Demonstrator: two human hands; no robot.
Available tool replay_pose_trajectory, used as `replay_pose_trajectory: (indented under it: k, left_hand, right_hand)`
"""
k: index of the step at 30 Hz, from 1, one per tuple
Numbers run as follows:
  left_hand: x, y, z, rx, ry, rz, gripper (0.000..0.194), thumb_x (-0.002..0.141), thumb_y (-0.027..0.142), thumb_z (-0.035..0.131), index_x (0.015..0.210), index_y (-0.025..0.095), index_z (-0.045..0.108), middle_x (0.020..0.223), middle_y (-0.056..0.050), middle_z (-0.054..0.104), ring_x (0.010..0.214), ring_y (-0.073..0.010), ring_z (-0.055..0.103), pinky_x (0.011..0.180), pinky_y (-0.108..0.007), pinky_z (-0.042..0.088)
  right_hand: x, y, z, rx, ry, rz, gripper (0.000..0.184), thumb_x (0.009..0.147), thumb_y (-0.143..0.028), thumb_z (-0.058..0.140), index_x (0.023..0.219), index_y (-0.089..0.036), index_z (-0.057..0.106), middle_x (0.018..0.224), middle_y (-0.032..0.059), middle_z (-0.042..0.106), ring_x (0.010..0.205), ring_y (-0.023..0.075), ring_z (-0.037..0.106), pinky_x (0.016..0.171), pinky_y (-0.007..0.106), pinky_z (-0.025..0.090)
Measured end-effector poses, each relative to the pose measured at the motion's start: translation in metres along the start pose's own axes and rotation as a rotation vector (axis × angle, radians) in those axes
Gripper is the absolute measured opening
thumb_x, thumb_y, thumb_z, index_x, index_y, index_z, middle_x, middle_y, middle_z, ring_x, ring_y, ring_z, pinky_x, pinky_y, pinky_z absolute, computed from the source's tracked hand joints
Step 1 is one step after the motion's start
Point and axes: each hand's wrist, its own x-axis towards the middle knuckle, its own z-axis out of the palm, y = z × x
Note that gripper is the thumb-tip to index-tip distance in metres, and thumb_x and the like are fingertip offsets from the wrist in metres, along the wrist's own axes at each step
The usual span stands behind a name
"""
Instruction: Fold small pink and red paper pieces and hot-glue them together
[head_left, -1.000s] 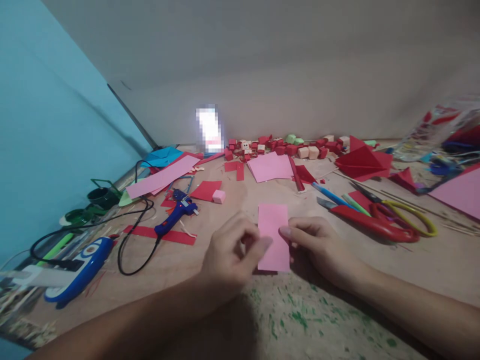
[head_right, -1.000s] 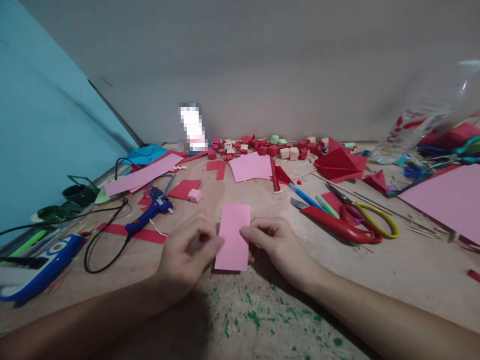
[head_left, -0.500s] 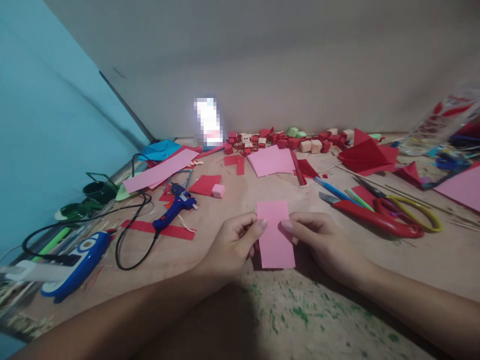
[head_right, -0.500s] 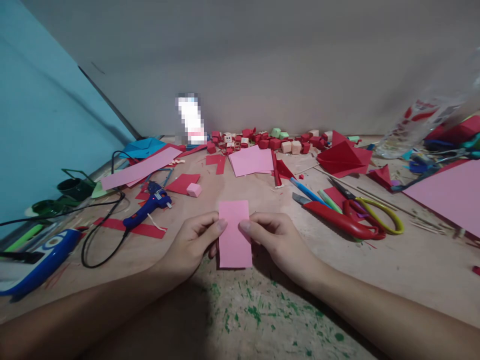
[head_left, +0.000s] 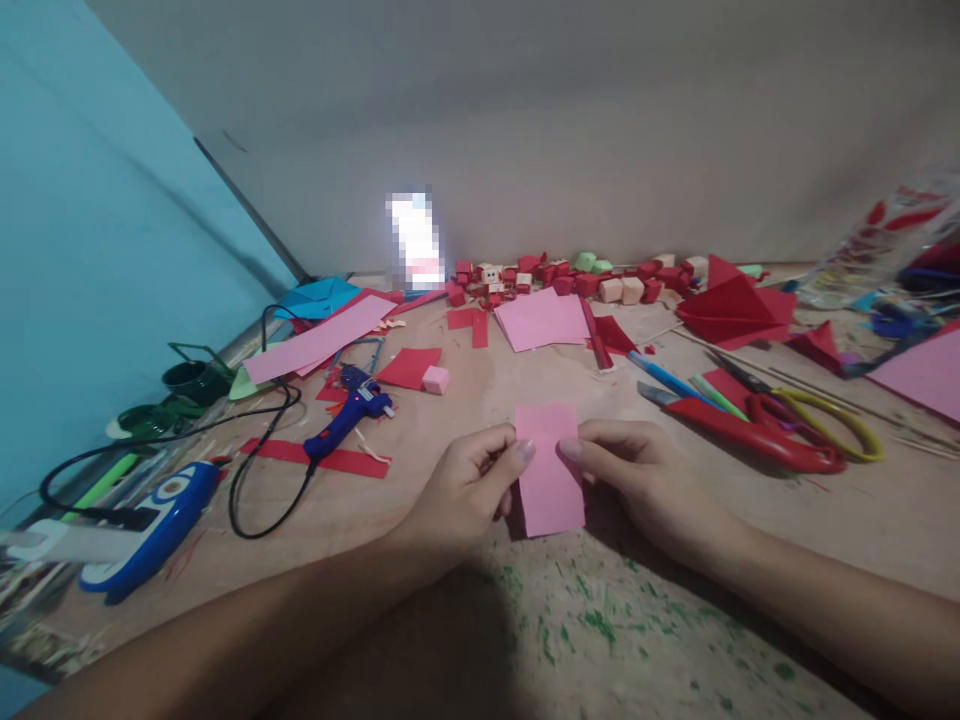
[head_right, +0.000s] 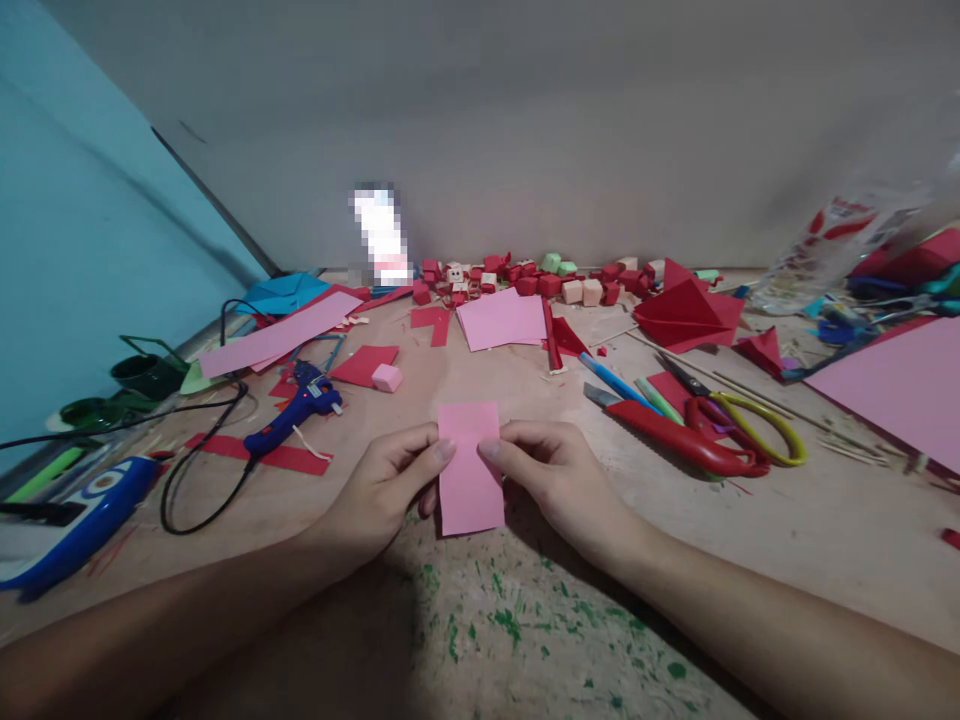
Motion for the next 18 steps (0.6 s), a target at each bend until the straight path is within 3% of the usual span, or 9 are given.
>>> replay_pose_trajectory:
  k: [4,8,13,18]
  left_hand:
    - [-0.001,0.0031,-0.0007,-0.049,-0.042,0.011,0.035,0.094,0.046,0.06,0.08,0.014,0.06,0.062,0.003,0.051,0.052,-0.0079,0.045,0.051,-0.02,0.035]
    - [-0.0014,0.0045,-0.0005,-0.079,-0.045,0.022,0.03,0.091,0.041,0.064,0.085,0.011,0.065,0.063,0.002,0.053,0.052,-0.0075,0.046,0.05,-0.02,0.035]
    - [-0.0015,0.0043,0.0003,-0.107,-0.033,0.006,0.029,0.088,0.04,0.069,0.085,0.011,0.066,0.068,0.0,0.057,0.053,-0.0075,0.049,0.051,-0.02,0.038]
    - [-0.0004,0.0033,0.0005,-0.154,-0.055,0.003,0.031,0.087,0.042,0.072,0.082,0.013,0.065,0.068,0.001,0.057,0.055,-0.0085,0.052,0.054,-0.02,0.043]
  right_hand:
    - [0.0005,-0.003,-0.0006,-0.055,0.028,-0.061,0.03,0.08,-0.045,0.077,0.062,-0.021,0.071,0.064,0.0012,0.06,0.059,0.0145,0.048,0.058,0.03,0.039]
    - [0.0022,-0.0001,-0.0018,-0.067,0.086,-0.074,0.02,0.078,-0.04,0.08,0.075,-0.022,0.072,0.079,0.0035,0.068,0.07,0.0181,0.057,0.065,0.031,0.044]
    - [0.0049,0.0038,-0.0024,-0.078,0.217,-0.15,0.035,0.067,-0.034,0.09,0.079,-0.021,0.061,0.076,-0.0015,0.064,0.068,0.014,0.055,0.062,0.026,0.043]
    - [0.0038,0.0018,-0.0037,-0.118,0.075,-0.082,0.034,0.073,-0.04,0.086,0.092,-0.018,0.069,0.084,0.0018,0.071,0.075,0.0146,0.061,0.07,0.027,0.049]
